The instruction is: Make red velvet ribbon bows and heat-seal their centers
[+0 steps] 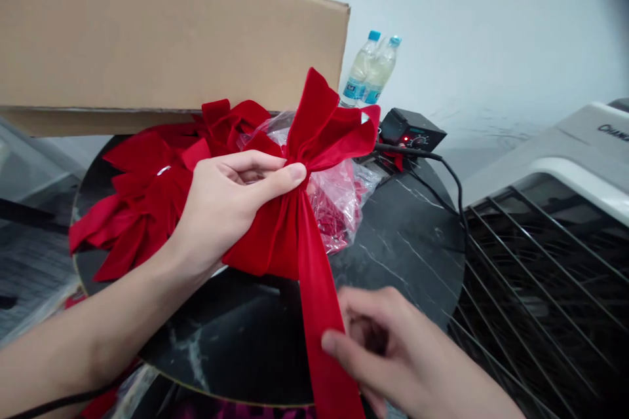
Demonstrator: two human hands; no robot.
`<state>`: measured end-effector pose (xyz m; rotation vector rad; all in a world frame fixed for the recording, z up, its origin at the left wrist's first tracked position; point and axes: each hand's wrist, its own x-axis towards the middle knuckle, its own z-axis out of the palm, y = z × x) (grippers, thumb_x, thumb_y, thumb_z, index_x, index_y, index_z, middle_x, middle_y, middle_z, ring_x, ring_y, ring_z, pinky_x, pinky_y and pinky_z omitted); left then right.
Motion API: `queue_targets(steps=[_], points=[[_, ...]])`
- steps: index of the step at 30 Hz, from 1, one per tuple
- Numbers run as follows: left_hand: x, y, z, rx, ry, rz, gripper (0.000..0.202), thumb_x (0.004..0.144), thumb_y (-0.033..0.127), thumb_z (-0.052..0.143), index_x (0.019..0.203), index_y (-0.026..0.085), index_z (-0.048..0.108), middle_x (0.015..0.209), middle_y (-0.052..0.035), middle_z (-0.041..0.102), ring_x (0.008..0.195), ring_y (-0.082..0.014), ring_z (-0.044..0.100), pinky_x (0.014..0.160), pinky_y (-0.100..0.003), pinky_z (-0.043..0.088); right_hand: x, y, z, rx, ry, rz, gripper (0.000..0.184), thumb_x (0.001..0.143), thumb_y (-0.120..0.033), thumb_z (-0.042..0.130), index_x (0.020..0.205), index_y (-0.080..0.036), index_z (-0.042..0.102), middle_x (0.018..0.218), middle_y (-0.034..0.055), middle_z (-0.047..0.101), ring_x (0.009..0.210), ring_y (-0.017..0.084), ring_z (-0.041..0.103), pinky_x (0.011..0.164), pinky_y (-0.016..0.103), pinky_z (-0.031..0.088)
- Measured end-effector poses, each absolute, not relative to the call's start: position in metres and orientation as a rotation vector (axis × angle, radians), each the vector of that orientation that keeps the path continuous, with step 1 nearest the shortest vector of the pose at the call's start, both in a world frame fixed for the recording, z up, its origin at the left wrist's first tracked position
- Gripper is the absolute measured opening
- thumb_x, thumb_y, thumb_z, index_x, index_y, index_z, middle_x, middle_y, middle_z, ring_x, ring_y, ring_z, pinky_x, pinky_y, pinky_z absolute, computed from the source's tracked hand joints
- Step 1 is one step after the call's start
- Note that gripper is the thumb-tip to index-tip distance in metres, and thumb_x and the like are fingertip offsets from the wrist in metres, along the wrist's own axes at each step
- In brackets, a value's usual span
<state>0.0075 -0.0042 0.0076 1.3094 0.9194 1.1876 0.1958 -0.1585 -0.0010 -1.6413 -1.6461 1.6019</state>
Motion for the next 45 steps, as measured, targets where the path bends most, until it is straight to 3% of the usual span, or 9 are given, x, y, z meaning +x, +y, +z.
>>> queue_targets(steps=[3,6,10,18,26,30,36,41,45], points=[[0.007,-0.005,0.007,1.386,0.956,1.203,0.019,0.071,0.035,0.09,0.079,0.021,0.08,0.078,0.0001,0.08,0.077,-0.0182,0.078,0.07,-0.02,0.062,0.223,-0.169,0.012,-1.722,-1.913,1.59,0.018,0.091,-0.04,0.071,0.086,-0.023,0.072,0.068,-0.0017,0.067,0.053,0.009,0.057,0.046,0.018,0.036],[0.009,-0.009,0.005,1.466,0.956,1.21,0.019,0.072,0.034,0.089,0.081,0.02,0.08,0.076,0.0004,0.08,0.073,-0.0171,0.077,0.064,-0.019,0.061,0.233,-0.151,0.023,-1.757,-1.579,1.197,0.025,0.093,-0.047,0.067,0.101,-0.024,0.074,0.069,-0.0002,0.07,0.048,0.009,0.057,0.044,0.019,0.043],[0.014,-0.019,0.0,1.598,0.92,1.194,0.016,0.072,0.029,0.089,0.081,0.02,0.08,0.075,0.0013,0.08,0.067,-0.0145,0.076,0.062,-0.017,0.061,0.205,-0.101,0.018,-1.467,-1.273,0.92,0.034,0.086,-0.052,0.075,0.085,-0.018,0.069,0.066,0.0009,0.068,0.047,0.01,0.059,0.043,0.02,0.048],[0.018,-0.026,-0.003,1.626,0.841,1.16,0.011,0.074,0.026,0.088,0.081,0.021,0.08,0.076,0.0025,0.081,0.067,-0.0131,0.077,0.065,-0.015,0.062,0.188,-0.079,0.001,-1.251,-1.118,0.94,0.023,0.088,-0.024,0.07,0.067,-0.017,0.064,0.057,-0.0029,0.062,0.042,0.006,0.051,0.041,0.018,0.039],[0.02,-0.025,0.002,1.496,0.795,1.017,0.012,0.072,0.021,0.089,0.076,0.021,0.078,0.07,0.0052,0.079,0.065,-0.0097,0.075,0.059,-0.009,0.056,0.209,-0.072,-0.004,-1.233,-0.983,0.691,0.023,0.087,-0.02,0.064,0.063,-0.018,0.063,0.053,-0.0022,0.061,0.042,0.008,0.051,0.041,0.02,0.038],[0.018,-0.019,0.001,1.462,0.788,0.944,0.015,0.069,0.022,0.091,0.076,0.019,0.077,0.068,0.0042,0.077,0.064,-0.0108,0.074,0.059,-0.011,0.056,0.235,-0.066,0.003,-1.164,-0.902,0.512,0.017,0.083,-0.017,0.066,0.067,-0.019,0.064,0.05,-0.0045,0.057,0.044,0.009,0.052,0.042,0.021,0.037],[0.015,-0.015,-0.003,1.35,0.738,0.808,0.017,0.071,0.025,0.09,0.086,0.022,0.082,0.08,0.0008,0.081,0.074,-0.0167,0.077,0.066,-0.019,0.061,0.27,-0.075,0.01,-1.168,-0.893,0.146,0.029,0.084,-0.023,0.075,0.06,-0.022,0.059,0.057,-0.0025,0.058,0.051,0.012,0.054,0.049,0.027,0.042],[0.016,-0.016,-0.006,1.278,0.747,0.711,0.021,0.071,0.024,0.09,0.091,0.023,0.083,0.088,-0.0013,0.083,0.085,-0.0203,0.078,0.078,-0.024,0.062,0.283,-0.089,0.007,-1.259,-0.951,0.071,0.025,0.086,-0.027,0.075,0.064,-0.024,0.064,0.06,-0.0013,0.059,0.053,0.014,0.055,0.053,0.031,0.045],[0.017,-0.013,-0.008,1.282,0.711,0.735,0.034,0.074,0.027,0.088,0.105,0.022,0.077,0.086,-0.002,0.081,0.084,-0.0199,0.079,0.076,-0.024,0.061,0.292,-0.092,-0.005,-1.325,-0.94,0.138,0.023,0.081,-0.029,0.08,0.064,-0.02,0.067,0.058,0.0001,0.062,0.05,0.013,0.055,0.049,0.028,0.043]])
